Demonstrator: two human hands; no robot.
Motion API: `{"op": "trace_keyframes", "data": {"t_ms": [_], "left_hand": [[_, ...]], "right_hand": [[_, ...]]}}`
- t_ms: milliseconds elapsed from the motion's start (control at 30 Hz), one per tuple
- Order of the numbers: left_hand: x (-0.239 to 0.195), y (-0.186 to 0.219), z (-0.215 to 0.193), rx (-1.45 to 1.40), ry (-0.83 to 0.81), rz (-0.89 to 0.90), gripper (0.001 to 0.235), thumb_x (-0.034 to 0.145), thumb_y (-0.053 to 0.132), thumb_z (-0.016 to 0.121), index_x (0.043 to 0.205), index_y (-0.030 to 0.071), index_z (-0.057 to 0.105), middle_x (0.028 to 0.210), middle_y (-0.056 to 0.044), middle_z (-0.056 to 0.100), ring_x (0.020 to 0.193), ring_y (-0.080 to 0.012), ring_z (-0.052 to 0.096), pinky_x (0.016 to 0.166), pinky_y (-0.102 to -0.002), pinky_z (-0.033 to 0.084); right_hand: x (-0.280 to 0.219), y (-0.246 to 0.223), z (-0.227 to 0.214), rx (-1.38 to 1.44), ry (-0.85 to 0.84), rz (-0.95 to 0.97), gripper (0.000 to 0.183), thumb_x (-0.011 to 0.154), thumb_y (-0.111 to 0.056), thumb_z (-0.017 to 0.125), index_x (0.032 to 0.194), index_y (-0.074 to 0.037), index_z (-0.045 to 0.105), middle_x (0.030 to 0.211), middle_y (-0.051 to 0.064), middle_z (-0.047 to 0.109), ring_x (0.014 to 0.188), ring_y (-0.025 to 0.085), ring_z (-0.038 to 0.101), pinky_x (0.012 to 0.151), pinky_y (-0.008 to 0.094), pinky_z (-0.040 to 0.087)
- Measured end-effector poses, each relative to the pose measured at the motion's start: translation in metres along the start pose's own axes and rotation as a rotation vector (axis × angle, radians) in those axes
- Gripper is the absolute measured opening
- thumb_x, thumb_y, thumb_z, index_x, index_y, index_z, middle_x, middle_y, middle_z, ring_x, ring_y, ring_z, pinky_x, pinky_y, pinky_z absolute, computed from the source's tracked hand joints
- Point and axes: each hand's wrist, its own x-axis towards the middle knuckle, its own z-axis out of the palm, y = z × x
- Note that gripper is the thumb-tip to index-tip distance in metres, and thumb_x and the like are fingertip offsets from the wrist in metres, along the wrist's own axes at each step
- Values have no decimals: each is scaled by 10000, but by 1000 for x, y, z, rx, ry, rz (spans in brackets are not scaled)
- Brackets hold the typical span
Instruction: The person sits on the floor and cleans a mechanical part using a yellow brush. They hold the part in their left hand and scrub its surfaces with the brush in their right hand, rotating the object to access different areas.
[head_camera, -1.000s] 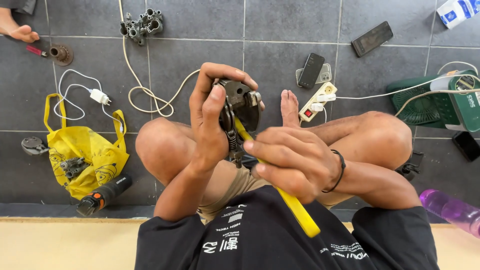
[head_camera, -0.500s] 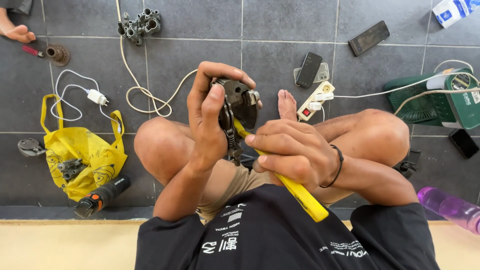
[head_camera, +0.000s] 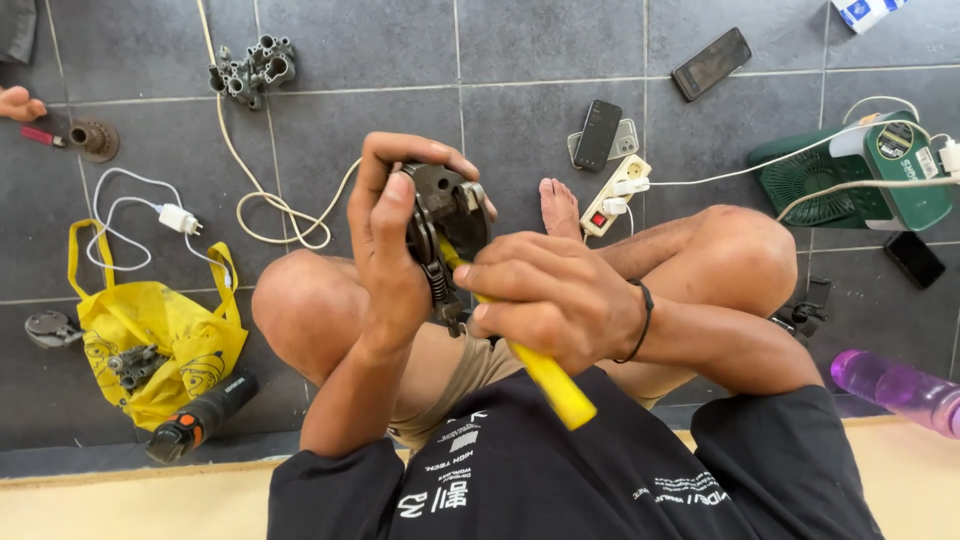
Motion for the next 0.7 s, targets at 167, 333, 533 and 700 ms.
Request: {"op": "trace_keyframes", "data": {"t_ms": [167, 333, 533, 700], "left_hand": [[0, 0, -1, -13, -9, -13, 322, 1054, 401, 504, 1080, 82, 537, 967, -132, 642, 718, -248, 682, 683, -315, 582], [0, -4, 3, -59, -13, -51, 320, 1044, 395, 517, 1074, 76, 534, 962, -141, 624, 697, -260, 662, 657, -319, 561], [3, -5, 4, 3, 19, -39, 279, 1042, 382, 498, 1065, 105, 527, 964, -119, 617, 726, -256, 661, 671, -329, 567], [6, -10, 9, -101, -9, -47, 304, 1039, 387, 524, 1069, 84, 521, 974, -144, 608, 704, -272, 652, 576, -342, 549]], "right_hand": [[4, -8, -5, -33, 66, -110, 161, 991, -5, 605, 1041, 41, 459, 1044, 325, 644, 748, 415, 669, 666, 492, 604], [15, -6, -9, -22, 13, -13, 152, 1056, -45, 443, 1042, 56, 555, 1064, 289, 655, 807, 427, 695, 744, 507, 615], [8, -3, 1, -90, -20, 83, 84, 1060, -6, 450, 1083, 10, 529, 1114, 241, 656, 886, 400, 694, 816, 454, 600], [12, -12, -15, -73, 52, -35, 150, 1045, -29, 445, 1017, 67, 557, 1039, 311, 642, 774, 429, 671, 729, 498, 618]]}}
